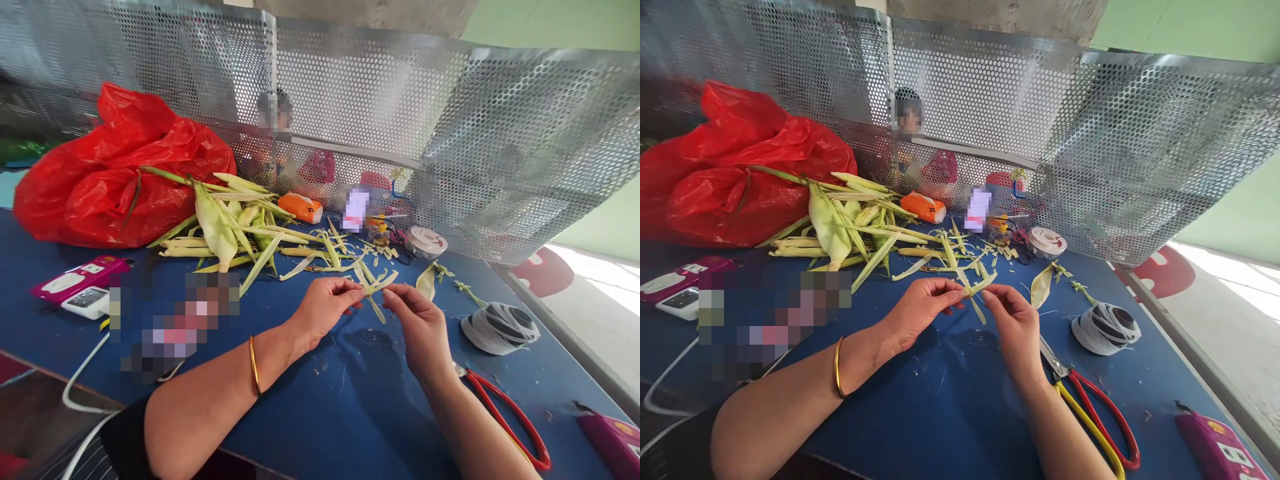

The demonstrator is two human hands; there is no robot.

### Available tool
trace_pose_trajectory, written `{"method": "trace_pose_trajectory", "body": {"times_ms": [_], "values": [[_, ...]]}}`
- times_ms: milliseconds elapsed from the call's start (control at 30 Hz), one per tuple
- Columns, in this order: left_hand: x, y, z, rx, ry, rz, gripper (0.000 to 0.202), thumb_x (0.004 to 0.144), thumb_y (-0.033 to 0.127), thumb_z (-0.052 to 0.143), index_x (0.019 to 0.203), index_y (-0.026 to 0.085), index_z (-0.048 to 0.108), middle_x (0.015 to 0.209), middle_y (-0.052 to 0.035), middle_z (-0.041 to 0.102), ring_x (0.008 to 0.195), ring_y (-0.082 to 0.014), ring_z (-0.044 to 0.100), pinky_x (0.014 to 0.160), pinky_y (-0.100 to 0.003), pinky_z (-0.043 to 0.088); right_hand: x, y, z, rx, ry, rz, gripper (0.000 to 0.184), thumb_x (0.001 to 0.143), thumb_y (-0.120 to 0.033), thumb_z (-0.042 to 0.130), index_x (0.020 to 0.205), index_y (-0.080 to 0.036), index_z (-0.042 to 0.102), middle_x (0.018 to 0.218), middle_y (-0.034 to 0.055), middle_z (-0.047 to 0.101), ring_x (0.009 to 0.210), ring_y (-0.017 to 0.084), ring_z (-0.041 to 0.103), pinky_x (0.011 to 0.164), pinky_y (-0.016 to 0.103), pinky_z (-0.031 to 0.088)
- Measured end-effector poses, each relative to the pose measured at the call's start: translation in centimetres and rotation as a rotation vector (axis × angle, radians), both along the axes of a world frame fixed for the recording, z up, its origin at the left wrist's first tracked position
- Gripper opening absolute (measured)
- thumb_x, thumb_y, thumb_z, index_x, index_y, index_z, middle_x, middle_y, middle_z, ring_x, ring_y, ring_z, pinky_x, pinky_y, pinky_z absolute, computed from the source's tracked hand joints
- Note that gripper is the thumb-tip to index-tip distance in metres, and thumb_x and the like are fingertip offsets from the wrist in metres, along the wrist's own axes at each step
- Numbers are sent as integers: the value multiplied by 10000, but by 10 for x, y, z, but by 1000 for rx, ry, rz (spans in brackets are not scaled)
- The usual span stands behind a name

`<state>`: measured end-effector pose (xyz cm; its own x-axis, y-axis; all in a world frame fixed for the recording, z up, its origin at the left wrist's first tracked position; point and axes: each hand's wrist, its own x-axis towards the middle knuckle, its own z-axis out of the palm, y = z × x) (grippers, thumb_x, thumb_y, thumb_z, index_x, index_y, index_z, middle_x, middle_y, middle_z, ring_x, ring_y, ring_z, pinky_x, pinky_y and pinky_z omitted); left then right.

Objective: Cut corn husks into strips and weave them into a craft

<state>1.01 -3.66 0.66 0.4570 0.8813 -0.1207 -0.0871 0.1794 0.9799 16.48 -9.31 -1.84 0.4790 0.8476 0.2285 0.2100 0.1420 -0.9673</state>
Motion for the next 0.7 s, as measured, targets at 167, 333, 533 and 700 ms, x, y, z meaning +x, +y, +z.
{"method": "trace_pose_trajectory", "body": {"times_ms": [167,333,533,700], "values": [[3,-5,-2,23,42,-40,84,750,255,711,719,179,726,725,-28,675,712,-140,583,657,-260,441,-8,-2,0,-10,58,31,238,706,-419,769,737,-198,685,697,-7,659,648,140,534,613,255,410],[4,-6,-4,4,30,-73,91,754,263,708,723,182,733,698,-25,671,698,-137,585,684,-272,449,-6,-1,-2,-38,32,29,257,722,-433,740,698,-190,660,648,-16,613,614,132,492,587,251,375],[4,-6,-4,-99,-39,-111,76,730,253,743,739,178,744,765,-38,699,776,-151,628,719,-274,460,-1,-1,-7,-21,7,-29,253,757,-433,712,715,-190,653,651,-16,595,614,132,466,587,254,362],[1,-1,-4,-170,-83,-35,82,714,237,773,757,171,753,804,-37,719,745,-126,611,781,-282,463,2,-1,-4,-44,38,-40,282,754,-458,725,697,-192,647,654,-20,611,622,134,497,601,256,368]]}}
